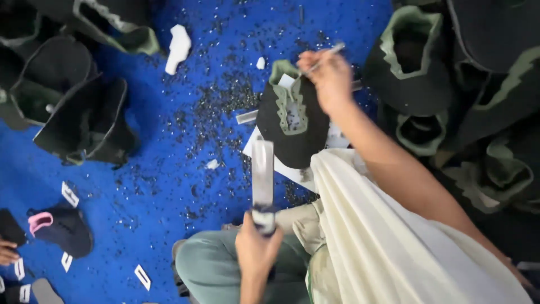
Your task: The person punches decorative or functional holes into shoe upper components using a hand punch and a hammer.
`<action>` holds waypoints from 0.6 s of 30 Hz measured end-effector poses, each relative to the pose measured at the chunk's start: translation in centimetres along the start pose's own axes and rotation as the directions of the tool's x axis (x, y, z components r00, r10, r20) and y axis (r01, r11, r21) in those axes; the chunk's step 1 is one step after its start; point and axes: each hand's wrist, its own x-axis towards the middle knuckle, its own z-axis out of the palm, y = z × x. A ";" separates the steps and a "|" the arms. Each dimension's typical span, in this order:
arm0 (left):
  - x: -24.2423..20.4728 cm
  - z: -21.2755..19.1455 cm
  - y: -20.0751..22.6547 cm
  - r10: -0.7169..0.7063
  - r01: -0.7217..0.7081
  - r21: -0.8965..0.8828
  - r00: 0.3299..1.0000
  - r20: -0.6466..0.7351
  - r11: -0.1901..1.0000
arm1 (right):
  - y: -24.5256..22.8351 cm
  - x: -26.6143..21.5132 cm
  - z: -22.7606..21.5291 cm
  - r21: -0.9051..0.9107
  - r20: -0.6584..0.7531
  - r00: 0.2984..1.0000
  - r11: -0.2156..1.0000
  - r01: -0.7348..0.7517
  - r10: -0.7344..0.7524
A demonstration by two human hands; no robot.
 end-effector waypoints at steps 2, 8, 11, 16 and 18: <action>-1.1 -0.9 -2.2 -0.040 0.039 0.081 0.999 0.018 0.996 | -1.1 1.9 -1.8 0.125 -0.061 0.996 0.990 0.071 -0.064; 3.8 -2.0 2.0 0.405 -0.277 0.685 0.914 -0.029 0.674 | -2.3 -2.4 -3.7 -0.489 -0.169 0.984 0.863 -0.129 0.051; 15.4 1.6 2.1 0.517 -0.382 0.471 0.833 -0.198 0.795 | -1.5 -1.9 -2.9 -0.790 -0.120 0.976 0.613 0.018 -0.184; 26.2 4.6 9.4 0.278 -0.331 -0.611 0.943 -0.183 0.719 | -4.5 -0.2 2.4 -0.521 -0.040 0.999 0.853 0.009 -0.036; 21.7 -0.4 15.2 0.310 -0.317 -0.680 0.941 -0.136 0.661 | -8.6 -1.4 2.7 -0.602 -0.014 0.996 0.796 0.064 -0.091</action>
